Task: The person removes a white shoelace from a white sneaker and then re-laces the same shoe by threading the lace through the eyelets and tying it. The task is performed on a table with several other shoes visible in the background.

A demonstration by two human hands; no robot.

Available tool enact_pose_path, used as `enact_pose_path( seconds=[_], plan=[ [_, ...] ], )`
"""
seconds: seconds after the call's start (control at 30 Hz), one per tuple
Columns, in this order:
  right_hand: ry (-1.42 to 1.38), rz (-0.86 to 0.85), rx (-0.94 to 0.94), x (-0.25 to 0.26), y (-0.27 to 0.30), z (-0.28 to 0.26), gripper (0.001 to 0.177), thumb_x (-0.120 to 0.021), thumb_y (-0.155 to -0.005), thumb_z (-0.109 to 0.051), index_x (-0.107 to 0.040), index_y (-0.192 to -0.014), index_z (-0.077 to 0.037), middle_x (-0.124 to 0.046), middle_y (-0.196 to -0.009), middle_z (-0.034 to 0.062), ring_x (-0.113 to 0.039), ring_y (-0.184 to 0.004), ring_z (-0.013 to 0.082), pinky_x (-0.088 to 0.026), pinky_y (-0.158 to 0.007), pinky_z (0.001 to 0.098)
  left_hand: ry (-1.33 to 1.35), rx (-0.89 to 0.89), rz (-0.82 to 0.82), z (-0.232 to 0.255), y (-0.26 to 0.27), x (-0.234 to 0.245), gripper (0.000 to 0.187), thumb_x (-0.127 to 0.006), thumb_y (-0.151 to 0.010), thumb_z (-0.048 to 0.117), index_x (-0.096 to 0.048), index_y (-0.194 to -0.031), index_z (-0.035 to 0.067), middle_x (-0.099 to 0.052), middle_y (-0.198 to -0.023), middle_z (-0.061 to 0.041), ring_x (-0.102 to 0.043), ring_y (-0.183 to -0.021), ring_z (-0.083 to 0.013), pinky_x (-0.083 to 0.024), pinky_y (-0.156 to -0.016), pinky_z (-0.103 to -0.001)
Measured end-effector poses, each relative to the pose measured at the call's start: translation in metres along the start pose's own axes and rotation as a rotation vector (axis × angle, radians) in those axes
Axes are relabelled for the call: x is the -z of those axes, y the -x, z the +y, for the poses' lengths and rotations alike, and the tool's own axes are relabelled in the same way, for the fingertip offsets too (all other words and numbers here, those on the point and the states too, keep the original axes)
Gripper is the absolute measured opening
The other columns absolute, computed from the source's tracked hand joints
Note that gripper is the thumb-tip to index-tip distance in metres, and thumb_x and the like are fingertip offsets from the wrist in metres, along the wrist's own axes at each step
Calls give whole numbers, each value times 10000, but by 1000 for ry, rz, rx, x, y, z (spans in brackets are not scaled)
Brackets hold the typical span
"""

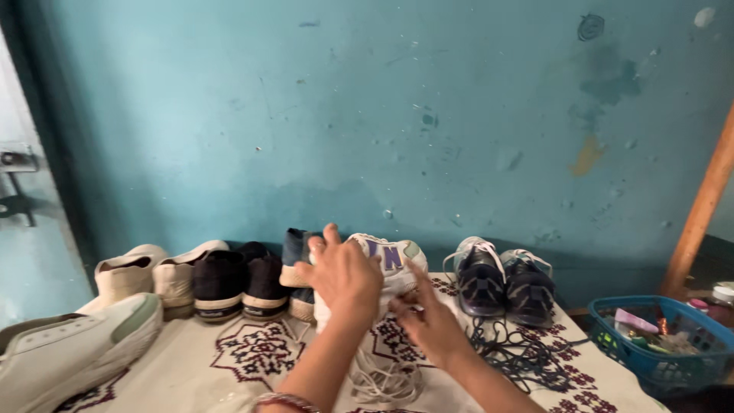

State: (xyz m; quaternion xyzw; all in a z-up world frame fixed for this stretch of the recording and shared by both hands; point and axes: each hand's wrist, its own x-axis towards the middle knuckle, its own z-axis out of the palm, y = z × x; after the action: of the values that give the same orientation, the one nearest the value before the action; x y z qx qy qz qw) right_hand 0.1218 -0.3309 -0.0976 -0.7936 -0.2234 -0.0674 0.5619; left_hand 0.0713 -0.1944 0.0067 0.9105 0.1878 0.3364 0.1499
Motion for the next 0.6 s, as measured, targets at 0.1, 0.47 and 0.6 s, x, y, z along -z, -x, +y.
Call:
enact_pose_path(
  seconds=[0.1,0.47,0.6],
  plan=[
    [54,-50,104,-3,-1,23,1045,-734,-853,-414,-106,-1663,-208,-553,-1326,175,-525,-1138,294,-477,-918,387,78,-11,136,23,5,-42,283,-780,-783,331,-795,-945,99,-475,-1491,-73,-443,-1305,-302,-338,-929,-543],
    [-251,18,-80,22,-26,74,1219,-894,-666,-270,-142,-1623,-211,-330,-1639,50,-340,-1496,166,-348,-1170,366,166,-300,176,38,17,-122,334,-707,-778,258,-715,-1009,17,-583,-1299,-143,-535,-1151,-330,-392,-868,-497],
    [-546,-8,-121,23,-31,86,1115,-849,-702,-201,-182,-1595,-200,-452,-1587,92,-470,-1431,205,-417,-1128,370,218,-422,96,46,17,-128,367,-695,-790,257,-666,-1054,3,-616,-1168,-162,-563,-1122,-334,-397,-881,-500]
  ],
)
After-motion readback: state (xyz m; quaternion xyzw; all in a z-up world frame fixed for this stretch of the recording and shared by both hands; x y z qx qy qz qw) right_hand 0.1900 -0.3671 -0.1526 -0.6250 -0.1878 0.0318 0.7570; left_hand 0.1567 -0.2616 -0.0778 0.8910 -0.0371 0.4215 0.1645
